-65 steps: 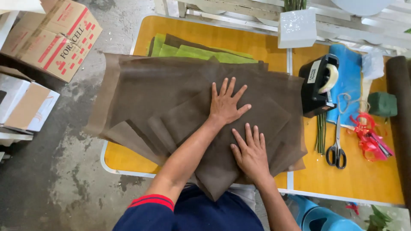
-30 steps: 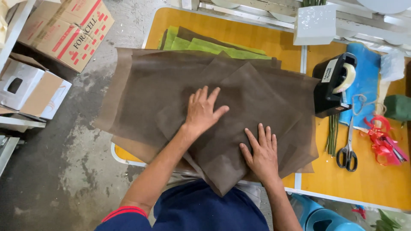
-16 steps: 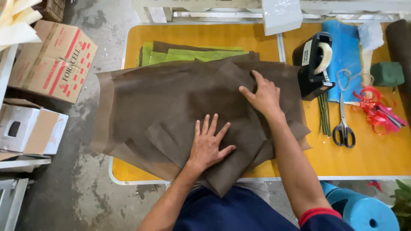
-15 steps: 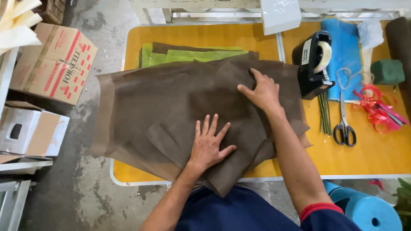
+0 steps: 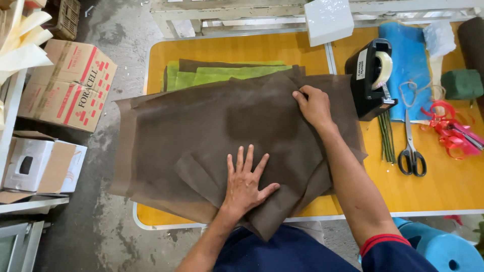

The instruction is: The person folds a large sheet of brown paper on a yellow table. They repeatedly fold the paper in half, smooth the creases with their hands, and adjust the alignment of the edges throughout the process.

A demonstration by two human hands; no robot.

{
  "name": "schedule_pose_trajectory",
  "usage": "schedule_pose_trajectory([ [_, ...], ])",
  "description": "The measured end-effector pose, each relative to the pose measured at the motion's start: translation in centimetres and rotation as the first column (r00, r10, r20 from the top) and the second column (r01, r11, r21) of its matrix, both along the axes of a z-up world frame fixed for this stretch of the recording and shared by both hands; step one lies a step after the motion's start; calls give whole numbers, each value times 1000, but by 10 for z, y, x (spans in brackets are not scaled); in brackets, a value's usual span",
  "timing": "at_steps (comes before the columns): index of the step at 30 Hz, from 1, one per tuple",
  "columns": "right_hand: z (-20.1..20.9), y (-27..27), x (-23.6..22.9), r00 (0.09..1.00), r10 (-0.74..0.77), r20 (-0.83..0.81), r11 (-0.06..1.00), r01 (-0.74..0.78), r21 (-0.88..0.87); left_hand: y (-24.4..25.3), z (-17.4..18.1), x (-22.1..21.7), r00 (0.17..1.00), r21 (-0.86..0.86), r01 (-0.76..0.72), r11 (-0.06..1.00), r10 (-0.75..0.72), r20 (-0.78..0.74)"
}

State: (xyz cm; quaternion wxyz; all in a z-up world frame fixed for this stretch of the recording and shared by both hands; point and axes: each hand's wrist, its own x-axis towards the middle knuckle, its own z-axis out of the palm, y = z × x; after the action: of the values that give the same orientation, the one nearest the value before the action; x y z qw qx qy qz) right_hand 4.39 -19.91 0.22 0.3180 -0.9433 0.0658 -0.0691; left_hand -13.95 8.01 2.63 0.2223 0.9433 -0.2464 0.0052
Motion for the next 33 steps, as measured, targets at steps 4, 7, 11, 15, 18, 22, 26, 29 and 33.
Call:
schedule_pose_trajectory([
  [4, 3, 6, -1, 1000, -24, 1, 998, 24, -60, -2, 6, -5, 999, 23, -39, 999, 39, -6],
  [7, 4, 11, -1, 998, -49, 29, 995, 52, -86, 0, 8, -8, 997, 49, -68, 996, 69, -20],
  [11, -17, 5, 7, 997, -64, 31, 983, 68, -171, 2, 12, -9, 994, 52, -76, 996, 79, -69],
  [15, -24, 3, 4, 933, 65, 355, 940, 62, -334, 5, 14, -9, 993, 56, -74, 996, 79, -92],
  [18, 41, 39, -56, 929, 203, 310, 898, -50, -437, 5, 13, -9, 993, 74, -72, 995, 79, -92],
  [22, 42, 59, -142, 946, 321, -54, 884, -320, -341, 7, 18, -5, 993, 58, -73, 996, 78, -89],
  [26, 24, 31, -182, 966, 187, -178, 859, -249, -447, 5, 12, -6, 994, 69, -66, 995, 71, -78],
  [29, 31, 10, -183, 981, 47, -190, 888, -128, -442, 5, 11, -5, 996, 56, -67, 996, 70, -63],
  [33, 28, -4, -174, 980, -54, -189, 927, -21, -374, 17, -1, -5, 994, 10, -104, 995, 104, -41],
])
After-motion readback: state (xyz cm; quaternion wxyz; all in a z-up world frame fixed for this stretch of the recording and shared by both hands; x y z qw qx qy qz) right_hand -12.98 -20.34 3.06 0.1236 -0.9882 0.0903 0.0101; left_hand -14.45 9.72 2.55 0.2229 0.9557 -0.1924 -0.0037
